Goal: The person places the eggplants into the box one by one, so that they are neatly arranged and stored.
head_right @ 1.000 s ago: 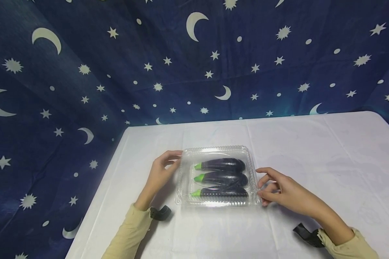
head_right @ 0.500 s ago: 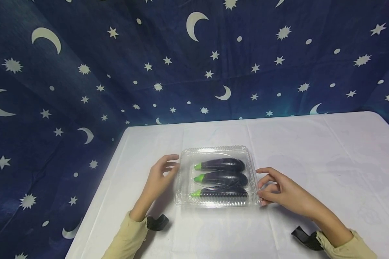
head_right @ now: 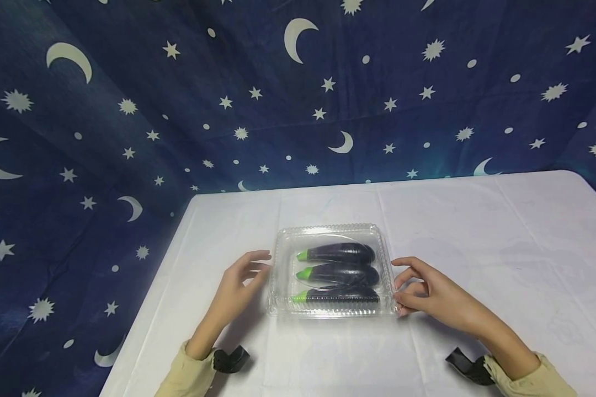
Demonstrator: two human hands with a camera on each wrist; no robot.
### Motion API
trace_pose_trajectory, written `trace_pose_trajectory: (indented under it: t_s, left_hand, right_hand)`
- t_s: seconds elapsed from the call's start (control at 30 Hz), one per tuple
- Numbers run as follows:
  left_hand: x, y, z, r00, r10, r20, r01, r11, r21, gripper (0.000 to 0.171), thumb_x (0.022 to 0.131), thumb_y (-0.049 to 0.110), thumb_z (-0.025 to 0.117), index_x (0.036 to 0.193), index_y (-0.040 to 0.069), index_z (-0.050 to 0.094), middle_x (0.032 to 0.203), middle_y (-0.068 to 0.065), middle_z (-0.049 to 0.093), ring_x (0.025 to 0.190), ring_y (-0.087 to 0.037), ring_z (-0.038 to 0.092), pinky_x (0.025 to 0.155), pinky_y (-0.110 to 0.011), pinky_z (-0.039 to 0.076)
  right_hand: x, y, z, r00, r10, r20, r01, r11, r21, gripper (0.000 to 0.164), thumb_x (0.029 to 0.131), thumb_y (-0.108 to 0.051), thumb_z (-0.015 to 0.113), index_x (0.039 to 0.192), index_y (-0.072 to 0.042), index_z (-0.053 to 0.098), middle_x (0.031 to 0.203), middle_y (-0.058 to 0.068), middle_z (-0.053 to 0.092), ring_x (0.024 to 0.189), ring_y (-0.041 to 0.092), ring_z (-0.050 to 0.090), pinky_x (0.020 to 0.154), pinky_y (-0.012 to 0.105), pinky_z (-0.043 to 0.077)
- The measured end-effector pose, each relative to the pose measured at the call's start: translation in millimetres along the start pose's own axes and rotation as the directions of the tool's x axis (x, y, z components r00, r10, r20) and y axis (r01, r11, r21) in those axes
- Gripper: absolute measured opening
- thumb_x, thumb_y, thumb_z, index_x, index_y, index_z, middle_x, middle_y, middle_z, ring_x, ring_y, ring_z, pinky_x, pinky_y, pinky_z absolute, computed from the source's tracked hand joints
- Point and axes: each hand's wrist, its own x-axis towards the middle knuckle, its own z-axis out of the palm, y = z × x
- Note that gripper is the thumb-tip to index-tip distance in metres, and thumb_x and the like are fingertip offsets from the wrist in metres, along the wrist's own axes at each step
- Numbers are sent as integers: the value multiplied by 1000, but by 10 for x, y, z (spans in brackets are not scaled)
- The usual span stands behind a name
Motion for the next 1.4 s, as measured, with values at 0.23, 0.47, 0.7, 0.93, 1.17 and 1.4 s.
trace_pose_trajectory:
  t_s: [0.23, 0.47, 0.7, 0.93, 1.17, 1.4]
  left_hand:
    - [-148, -31, -22, 1000, 4, 31, -3, 1000, -28, 34, 97, 19, 65, 130, 12, 62, 123, 0, 68, 104, -16, 67, 90, -34, 56]
    - [-277, -50, -40, 994, 28, 107, -20, 996, -81, 45, 96, 15, 66, 137, 3, 54, 125, -5, 65, 103, -18, 67, 89, -28, 55]
    - [-363, -75, -36, 982, 8, 187, 13, 994, -110, 56, 94, 17, 69, 144, 5, 47, 128, -8, 61, 103, -19, 64, 87, -28, 55]
    - [-414, -64, -25, 968, -43, 248, 78, 988, -134, 63, 91, 16, 72, 147, 9, 43, 127, -7, 58, 101, -19, 63, 88, -27, 54]
    - [-408, -73, 5, 959, -66, 275, 122, 973, -195, 65, 91, 13, 71, 148, 7, 40, 118, -15, 56, 90, -12, 64, 83, -25, 55]
    - [-408, -88, 44, 950, -65, 307, 176, 921, -348, 65, 92, 0, 64, 150, 6, 34, 116, -22, 51, 84, -14, 66, 76, -30, 59]
  right_hand:
    - [-1, -28, 1, 999, 44, -13, -44, 999, 0, 62, 100, -4, 55, 148, 8, 17, 114, 13, 53, 87, 24, 71, 76, 38, 60]
    - [-7, -19, 14, 999, 35, -19, -35, 999, -2, 62, 100, -3, 55, 148, 8, 17, 113, 12, 54, 85, 25, 71, 74, 38, 60]
    - [-19, -14, 21, 999, 43, -29, -44, 999, -16, 62, 101, -4, 54, 149, 7, 17, 114, 17, 52, 86, 26, 71, 75, 37, 60]
    - [-32, -28, 28, 997, 68, -30, -68, 998, -12, 62, 101, -7, 54, 150, 4, 18, 116, 18, 52, 86, 27, 71, 75, 38, 59]
    - [-39, -20, 22, 998, 53, -23, -53, 998, -20, 63, 102, -6, 53, 151, 5, 16, 116, 20, 51, 86, 27, 70, 75, 37, 59]
    - [-30, -13, 25, 999, 43, -26, -43, 999, -15, 63, 101, -5, 53, 151, 5, 16, 116, 19, 51, 86, 24, 71, 75, 36, 59]
